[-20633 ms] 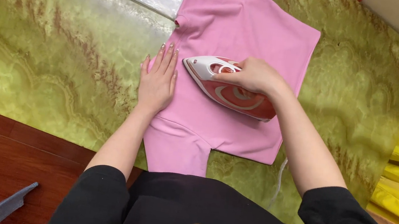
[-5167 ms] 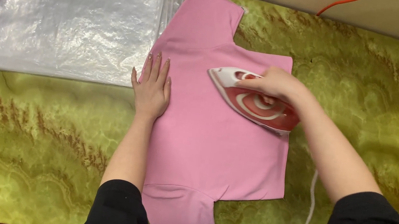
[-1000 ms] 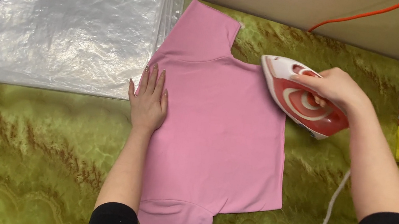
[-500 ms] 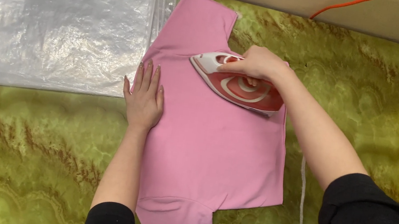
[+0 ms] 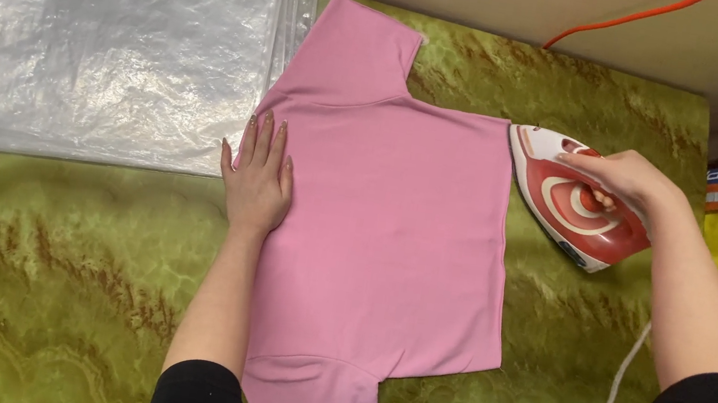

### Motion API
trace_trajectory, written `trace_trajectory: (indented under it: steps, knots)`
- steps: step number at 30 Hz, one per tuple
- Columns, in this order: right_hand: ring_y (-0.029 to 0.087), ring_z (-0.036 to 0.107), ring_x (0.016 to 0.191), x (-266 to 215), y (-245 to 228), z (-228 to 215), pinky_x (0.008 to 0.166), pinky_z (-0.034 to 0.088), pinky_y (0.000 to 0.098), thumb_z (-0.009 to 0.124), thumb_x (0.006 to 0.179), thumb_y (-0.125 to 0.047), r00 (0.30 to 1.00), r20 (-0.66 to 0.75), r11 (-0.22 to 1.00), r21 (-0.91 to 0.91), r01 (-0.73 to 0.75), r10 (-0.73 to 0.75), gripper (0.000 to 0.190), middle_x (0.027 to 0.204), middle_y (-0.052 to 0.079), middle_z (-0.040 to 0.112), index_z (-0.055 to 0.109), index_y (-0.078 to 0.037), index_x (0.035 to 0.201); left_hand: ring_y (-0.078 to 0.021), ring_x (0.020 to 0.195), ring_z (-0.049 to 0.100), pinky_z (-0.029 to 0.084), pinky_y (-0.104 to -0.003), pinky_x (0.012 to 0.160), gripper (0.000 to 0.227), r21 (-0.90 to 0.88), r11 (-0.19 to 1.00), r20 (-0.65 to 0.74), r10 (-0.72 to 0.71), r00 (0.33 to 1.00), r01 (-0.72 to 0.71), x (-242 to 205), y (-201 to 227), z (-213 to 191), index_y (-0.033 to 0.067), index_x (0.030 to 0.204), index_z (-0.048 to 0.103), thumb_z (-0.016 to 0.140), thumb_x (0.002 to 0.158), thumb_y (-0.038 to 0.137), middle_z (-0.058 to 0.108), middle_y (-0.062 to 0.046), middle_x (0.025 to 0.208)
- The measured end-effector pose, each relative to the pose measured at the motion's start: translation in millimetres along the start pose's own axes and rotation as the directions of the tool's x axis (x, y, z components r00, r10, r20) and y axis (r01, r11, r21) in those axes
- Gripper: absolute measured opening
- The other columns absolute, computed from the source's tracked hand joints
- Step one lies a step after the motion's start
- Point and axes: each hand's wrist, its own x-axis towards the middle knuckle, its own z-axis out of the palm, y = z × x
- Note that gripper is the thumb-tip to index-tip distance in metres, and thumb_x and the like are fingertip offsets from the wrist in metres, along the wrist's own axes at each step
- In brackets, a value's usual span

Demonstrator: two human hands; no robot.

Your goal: The person irons a pink short-sleeved shirt laid flat on a green patterned table. They use a red and white iron to smooth the sleeves and body, occasionally repositioning the garment with their hands. The shirt remains on the table throughout the clip.

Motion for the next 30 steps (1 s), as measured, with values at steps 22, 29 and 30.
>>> trace_trajectory:
  steps: [22, 29, 30]
  knots:
    - [0.033, 0.061, 0.107, -33.5, -176.9, 127.9, 0.089, 0.046, 0.0454, 0.065, 0.056, -0.08, 0.865, 0.325, 0.7, -0.51, 0.501, -0.382, 0.081, 0.105, 0.015, 0.067, 0.07, -0.018, 0.108, -0.0182, 0.143, 0.02, 0.011, -0.053, 0.111, 0.048, 0.015, 1.0, 0.001, 0.006, 1.0, -0.006, 2.5, 3.3, -2.5, 0.022, 0.145, 0.037, 0.035, 0.099, 0.032, 0.029, 0.0, 0.154]
    - [0.021, 0.063, 0.045, -4.2, -135.1, 79.4, 0.053, 0.049, 0.0302, 0.07, 0.063, -0.067, 0.914, 0.32, 0.854, -0.373, 0.363, -0.248, 0.061, 0.045, 0.008, 0.058, 0.065, -0.006, 0.062, -0.0187, 0.143, 0.019, 0.012, -0.054, 0.11, 0.048, 0.017, 1.0, 0.002, 0.013, 1.0, -0.013, 1.4, 3.1, -3.2, 0.0214, 0.146, 0.036, 0.036, 0.098, 0.032, 0.028, -0.001, 0.154]
    - [0.022, 0.062, 0.044, -2.8, -125.7, 68.3, 0.05, 0.048, 0.0304, 0.072, 0.064, -0.062, 0.934, 0.288, 0.897, -0.324, 0.302, -0.211, 0.061, 0.046, 0.011, 0.058, 0.065, -0.002, 0.062, -0.0187, 0.143, 0.019, 0.011, -0.054, 0.11, 0.049, 0.022, 1.0, -0.003, 0.008, 1.0, -0.008, 1.2, 2.9, -3.0, 0.0213, 0.146, 0.036, 0.037, 0.099, 0.032, 0.028, -0.001, 0.154]
